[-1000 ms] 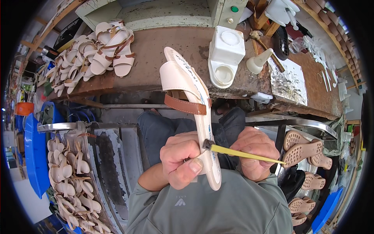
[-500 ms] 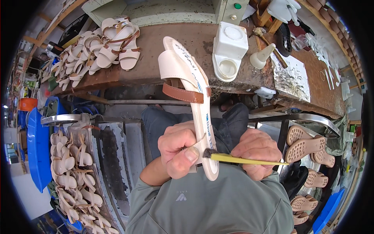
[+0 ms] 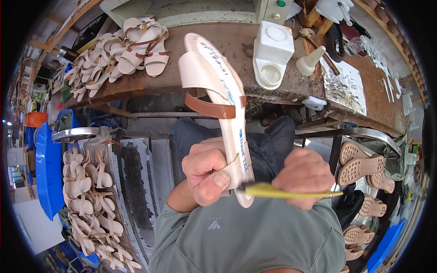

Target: The person applies glue to the strap attachment points and sole edges of beige sandals using a brush. They repeatedly dip the brush into a white container and coat multiple sandals one at a time, placing each finished sandal on a nearby wooden rack.

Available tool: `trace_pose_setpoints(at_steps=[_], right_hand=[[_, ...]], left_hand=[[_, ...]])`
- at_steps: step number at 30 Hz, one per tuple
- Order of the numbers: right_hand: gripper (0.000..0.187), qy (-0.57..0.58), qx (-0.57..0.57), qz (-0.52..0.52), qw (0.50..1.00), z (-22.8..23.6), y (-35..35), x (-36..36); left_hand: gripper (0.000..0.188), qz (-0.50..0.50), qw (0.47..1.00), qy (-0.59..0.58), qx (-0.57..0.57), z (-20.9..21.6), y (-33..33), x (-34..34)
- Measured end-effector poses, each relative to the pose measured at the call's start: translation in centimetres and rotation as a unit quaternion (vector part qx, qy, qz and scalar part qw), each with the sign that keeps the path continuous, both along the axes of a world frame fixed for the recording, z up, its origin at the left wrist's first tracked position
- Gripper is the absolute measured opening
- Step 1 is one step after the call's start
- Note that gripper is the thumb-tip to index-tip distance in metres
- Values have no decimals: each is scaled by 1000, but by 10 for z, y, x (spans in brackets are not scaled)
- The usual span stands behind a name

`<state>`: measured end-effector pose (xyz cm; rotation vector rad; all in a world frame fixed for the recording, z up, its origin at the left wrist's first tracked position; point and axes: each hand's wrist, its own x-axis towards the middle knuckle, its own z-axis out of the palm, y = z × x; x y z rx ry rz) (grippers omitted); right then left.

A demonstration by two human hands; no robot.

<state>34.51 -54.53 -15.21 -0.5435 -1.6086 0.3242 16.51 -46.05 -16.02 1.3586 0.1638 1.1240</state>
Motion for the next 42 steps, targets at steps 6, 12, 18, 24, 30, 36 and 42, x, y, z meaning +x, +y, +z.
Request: trace_pose_setpoints(at_steps=[6, 12, 18, 24, 30, 36, 42], right_hand=[[15, -18, -29, -18, 999, 13, 11, 9], [20, -15, -9, -80, 997, 14, 24, 8], [17, -12, 15, -124, 992, 19, 36, 5], [8, 82, -134, -173, 972, 5, 29, 11], [32, -40, 21, -136, 990, 18, 39, -7], [15, 102, -179, 21, 978, 24, 20, -16], [13, 250, -217, -47, 942, 46, 69, -8]], left_hand=[[38, 8, 998, -16, 52, -3, -1, 0], [23, -15, 990, -15, 142, 12, 7, 4], [18, -21, 985, -37, 164, 14, 7, 6], [22, -58, 992, -79, 74, 4, 6, -2], [28, -66, 989, -118, -58, 5, -2, -8], [26, -179, 939, -278, -94, -5, 5, -15], [26, -146, 949, -273, -65, 1, -1, -26]])
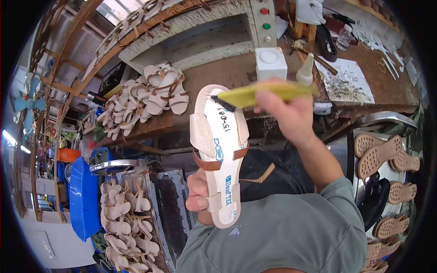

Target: The person applies glue to the strap attachment points and sole edges of beige sandals using a brush. They repeatedly dip the brush into a white container and coat multiple sandals one at a time, placing each finished sandal on a nearby wooden rack.

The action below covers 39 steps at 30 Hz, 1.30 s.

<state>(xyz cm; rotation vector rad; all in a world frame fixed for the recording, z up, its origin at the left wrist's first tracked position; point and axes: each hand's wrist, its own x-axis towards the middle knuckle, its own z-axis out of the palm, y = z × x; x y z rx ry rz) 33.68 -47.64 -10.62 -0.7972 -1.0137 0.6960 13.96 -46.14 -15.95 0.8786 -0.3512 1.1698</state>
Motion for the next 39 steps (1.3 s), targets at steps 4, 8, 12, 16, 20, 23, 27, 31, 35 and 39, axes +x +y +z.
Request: trace_pose_setpoints(at_steps=[4, 8, 12, 16, 20, 23, 27, 31, 35, 39], right_hand=[[17, -224, 111, 37, 968, -7, -33, 6], [16, -13, -63, 114, 991, -36, -7, 23], [31, -63, -271, 332, 901, -45, 39, 2], [24, -57, -279, 349, 893, -39, 94, -8], [18, -14, -269, 322, 908, -4, 148, -2], [16, -20, -272, 316, 909, 25, 185, -5], [15, -16, -271, 300, 915, 79, 221, -17], [15, -77, -264, 312, 910, 122, 256, -40], [16, -141, -250, 335, 897, 149, 297, -72], [16, -156, -237, 299, 911, 158, 321, -79]], left_hand=[[34, 19, 996, 83, 30, -5, 26, -11], [23, 48, 994, 92, -38, -15, 66, -9], [27, 89, 992, 86, -28, -23, 117, 7], [31, 81, 987, 133, -28, -18, 171, 14], [28, 208, 955, 209, -37, 3, 212, 11], [25, 332, 899, 283, -27, 41, 230, 4], [20, 573, 729, 370, -46, 101, 238, -11], [19, 328, 846, 373, -193, 158, 217, -31], [17, 346, 855, 275, -270, 178, 255, -49], [14, 448, 810, 235, -298, 194, 329, -112]])
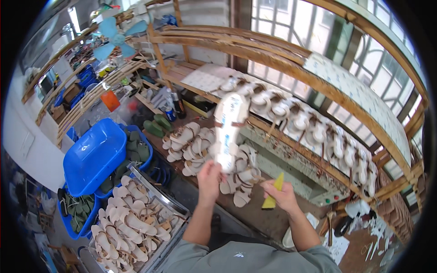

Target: The person applies glue to the strap attachment points and sole edges of beige sandals using a brush. They repeatedly dip the brush into a white container and coat multiple sandals one at a time, placing each finished sandal on a nearby wooden rack.

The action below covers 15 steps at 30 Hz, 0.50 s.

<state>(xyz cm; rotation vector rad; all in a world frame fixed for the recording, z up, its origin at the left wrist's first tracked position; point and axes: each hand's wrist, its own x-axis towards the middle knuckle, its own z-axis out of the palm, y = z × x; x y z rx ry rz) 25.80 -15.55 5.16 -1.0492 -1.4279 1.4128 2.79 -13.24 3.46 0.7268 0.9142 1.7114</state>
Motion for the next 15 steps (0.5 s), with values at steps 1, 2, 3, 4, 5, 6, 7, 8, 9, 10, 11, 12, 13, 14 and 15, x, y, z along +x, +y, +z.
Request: trace_pose_setpoints(at_steps=[1, 2, 3, 4, 5, 6, 7, 8, 9, 10, 11, 12, 13, 14, 15], right_hand=[[17, 1, -6, -22, 1000, 1, 0, 5], [16, -6, -8, -50, 999, 0, -1, 13], [16, -22, -10, -85, 996, 0, -7, 23], [17, -12, -15, -114, 993, -5, -12, 32], [17, 2, -21, -137, 990, -14, -16, 40], [18, -7, -30, -170, 985, -22, -21, 47], [19, -16, -38, -206, 978, -31, -26, 53], [20, -22, -46, -232, 971, -37, -31, 56], [21, -26, -54, -259, 964, -45, -35, 58], [21, -27, -55, -283, 957, -56, -40, 59], [21, -20, -53, -295, 954, -69, -39, 60], [21, -22, -57, -316, 947, -78, -39, 59], [22, -21, -57, -322, 945, -82, -39, 56], [22, -20, -57, -328, 943, -84, -40, 51], [23, -18, -58, -336, 940, -85, -40, 47]], left_hand=[[14, 12, 1000, 3, 23, 3, 29, -24], [14, 24, 999, 9, 47, 8, 61, -50], [14, 27, 998, 16, 61, 11, 99, -72], [14, 36, 996, 27, 76, 14, 137, -95], [14, 45, 996, 25, 78, 19, 172, -118], [14, 51, 995, 20, 77, 21, 207, -139], [15, 57, 994, 58, 70, 21, 243, -156], [15, 62, 992, 95, 63, 20, 276, -169], [15, 56, 995, 61, 51, 24, 304, -175], [15, 44, 998, 24, 38, 23, 333, -174], [14, 56, 996, 61, 25, 16, 362, -186], [14, 45, 996, 79, -3, 13, 382, -182], [14, 13, 998, 65, -5, 5, 402, -176], [14, -18, 998, 52, -6, -3, 419, -172], [15, -31, 997, 63, -29, -7, 432, -161]])
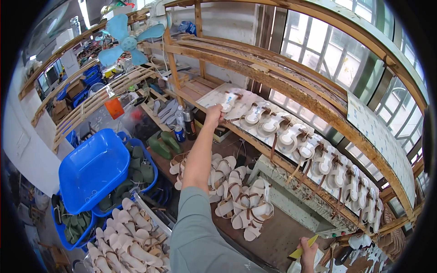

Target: The person applies glue to the strap attachment points and sole edges of beige sandals using a brush. They repeatedly dip the brush into a white container and coat multiple sandals one at a time, placing each finished sandal on a nearby wooden rack.

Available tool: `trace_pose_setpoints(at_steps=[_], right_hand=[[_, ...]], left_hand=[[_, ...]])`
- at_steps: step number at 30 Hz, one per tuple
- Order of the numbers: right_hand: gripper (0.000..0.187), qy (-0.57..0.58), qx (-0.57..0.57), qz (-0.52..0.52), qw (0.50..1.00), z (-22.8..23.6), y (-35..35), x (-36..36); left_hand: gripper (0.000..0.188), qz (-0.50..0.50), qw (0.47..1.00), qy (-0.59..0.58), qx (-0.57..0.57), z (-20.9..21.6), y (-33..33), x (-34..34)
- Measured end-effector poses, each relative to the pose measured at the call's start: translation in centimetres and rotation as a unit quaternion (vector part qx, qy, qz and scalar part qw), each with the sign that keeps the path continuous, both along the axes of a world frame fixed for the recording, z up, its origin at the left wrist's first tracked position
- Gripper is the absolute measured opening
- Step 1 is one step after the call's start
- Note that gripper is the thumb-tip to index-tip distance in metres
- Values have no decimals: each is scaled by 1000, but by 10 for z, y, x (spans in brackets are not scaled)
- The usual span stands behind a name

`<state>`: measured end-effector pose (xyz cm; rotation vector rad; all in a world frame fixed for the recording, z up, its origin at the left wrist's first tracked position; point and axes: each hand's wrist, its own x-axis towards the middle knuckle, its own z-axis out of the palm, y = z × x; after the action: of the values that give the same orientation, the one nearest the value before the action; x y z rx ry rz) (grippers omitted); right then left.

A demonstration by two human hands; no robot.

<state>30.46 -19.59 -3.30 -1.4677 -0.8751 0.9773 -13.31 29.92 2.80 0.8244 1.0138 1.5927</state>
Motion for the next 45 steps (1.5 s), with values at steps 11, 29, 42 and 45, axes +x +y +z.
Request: trace_pose_setpoints(at_steps=[11, 29, 42, 45], right_hand=[[22, -43, -19, -20, 999, 19, 7, 0], [30, 116, -13, -16, 993, -9, -100, 115], [44, 112, 205, -22, 972, -106, -159, 131], [41, 66, 289, 12, 955, -132, -144, 113]], left_hand=[[18, -44, 992, 91, -70, 11, 8, 36], [44, -222, 641, 710, 190, -159, -390, 203], [12, -275, 825, 486, 86, -159, -414, 194], [11, -266, 938, 194, 105, -154, -480, 208]])
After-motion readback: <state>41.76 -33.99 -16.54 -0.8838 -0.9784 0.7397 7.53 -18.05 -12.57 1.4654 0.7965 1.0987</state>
